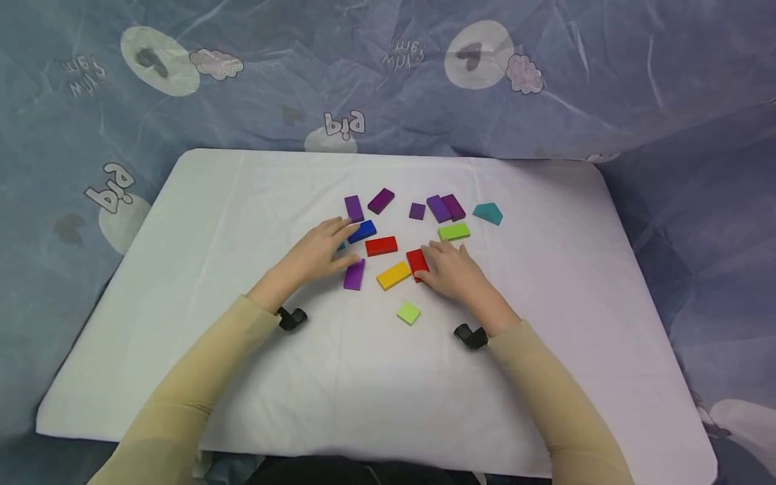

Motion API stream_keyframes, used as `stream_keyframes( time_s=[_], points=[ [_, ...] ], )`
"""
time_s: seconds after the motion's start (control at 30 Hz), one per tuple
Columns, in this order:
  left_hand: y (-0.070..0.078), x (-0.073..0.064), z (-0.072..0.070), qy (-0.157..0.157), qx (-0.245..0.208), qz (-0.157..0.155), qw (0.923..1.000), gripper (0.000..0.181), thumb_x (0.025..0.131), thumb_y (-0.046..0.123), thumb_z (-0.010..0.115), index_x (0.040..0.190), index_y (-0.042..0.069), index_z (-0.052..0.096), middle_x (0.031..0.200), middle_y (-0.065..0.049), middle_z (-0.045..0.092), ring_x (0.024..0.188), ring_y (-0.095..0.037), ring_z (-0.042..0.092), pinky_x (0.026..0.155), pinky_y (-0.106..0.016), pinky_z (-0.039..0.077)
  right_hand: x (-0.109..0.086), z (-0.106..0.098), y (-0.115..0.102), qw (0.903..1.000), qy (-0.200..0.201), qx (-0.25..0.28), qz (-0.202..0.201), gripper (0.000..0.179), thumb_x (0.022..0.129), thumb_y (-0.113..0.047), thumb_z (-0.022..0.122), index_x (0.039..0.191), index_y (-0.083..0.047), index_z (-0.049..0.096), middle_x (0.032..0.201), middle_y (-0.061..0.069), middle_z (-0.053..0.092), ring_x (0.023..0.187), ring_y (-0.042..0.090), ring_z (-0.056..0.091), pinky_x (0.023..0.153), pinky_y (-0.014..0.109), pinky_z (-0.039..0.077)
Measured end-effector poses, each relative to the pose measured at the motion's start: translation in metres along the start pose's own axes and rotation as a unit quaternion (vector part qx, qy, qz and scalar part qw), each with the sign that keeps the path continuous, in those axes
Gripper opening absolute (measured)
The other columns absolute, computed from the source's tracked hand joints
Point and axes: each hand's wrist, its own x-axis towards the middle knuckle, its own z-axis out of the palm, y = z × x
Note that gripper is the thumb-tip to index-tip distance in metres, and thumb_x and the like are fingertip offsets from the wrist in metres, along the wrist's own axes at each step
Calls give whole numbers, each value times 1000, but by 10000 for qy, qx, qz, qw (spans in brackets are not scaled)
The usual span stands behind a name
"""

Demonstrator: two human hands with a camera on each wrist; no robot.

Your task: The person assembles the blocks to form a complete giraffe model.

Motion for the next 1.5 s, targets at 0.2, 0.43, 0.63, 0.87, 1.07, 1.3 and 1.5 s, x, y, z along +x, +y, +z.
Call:
stream_keyframes(
  time_s=[0.2,0.43,0.63,0.87,1.07,1.3,1.5],
  points=[
    [10,-1,9,-135,75,248,9996,67,95,46,61,147,7,45,151,-16,45,143,-33,38,119,-46,31,1,6,-5,9999,109,107,-62,67,91,-36,70,142,1,49,137,25,54,129,40,50,113,65,28],
    [30,4,19,-416,-33,602,9973,54,94,42,63,135,7,58,133,-12,58,124,-26,52,109,-38,44,2,9,-15,9992,361,96,-155,61,87,-29,75,137,1,55,115,21,62,104,35,57,95,47,52],
    [52,19,30,-667,331,497,9960,54,91,40,69,132,7,58,118,-7,63,104,-21,58,92,-31,53,2,11,-16,9991,380,179,75,54,87,-23,74,133,1,59,113,20,63,107,34,54,95,48,48],
    [64,18,30,-871,320,278,9953,48,89,35,73,127,8,60,111,-6,65,95,-18,60,84,-29,57,2,9,-17,9986,381,308,175,52,87,-18,74,132,2,58,111,20,62,102,33,56,95,45,51],
    [58,1,29,-992,-82,377,9943,38,89,28,74,122,11,65,107,-4,64,93,-17,58,89,-28,54,1,8,-18,9979,209,529,310,49,87,-16,74,131,1,59,110,18,62,99,30,58,95,44,54],
    [53,-14,35,-872,-529,386,9940,34,86,27,77,115,11,68,101,-3,65,90,-16,57,89,-27,54,5,8,-20,9976,140,676,71,44,86,-12,74,127,-1,64,110,16,63,98,29,58,95,44,53],
    [51,-21,41,-674,-963,122,9930,32,83,28,80,109,11,69,95,-1,62,85,-14,56,85,-25,53,11,11,-27,9949,-25,984,-216,40,85,-12,75,124,-3,66,112,14,65,101,28,59,95,44,54]
  ],
)
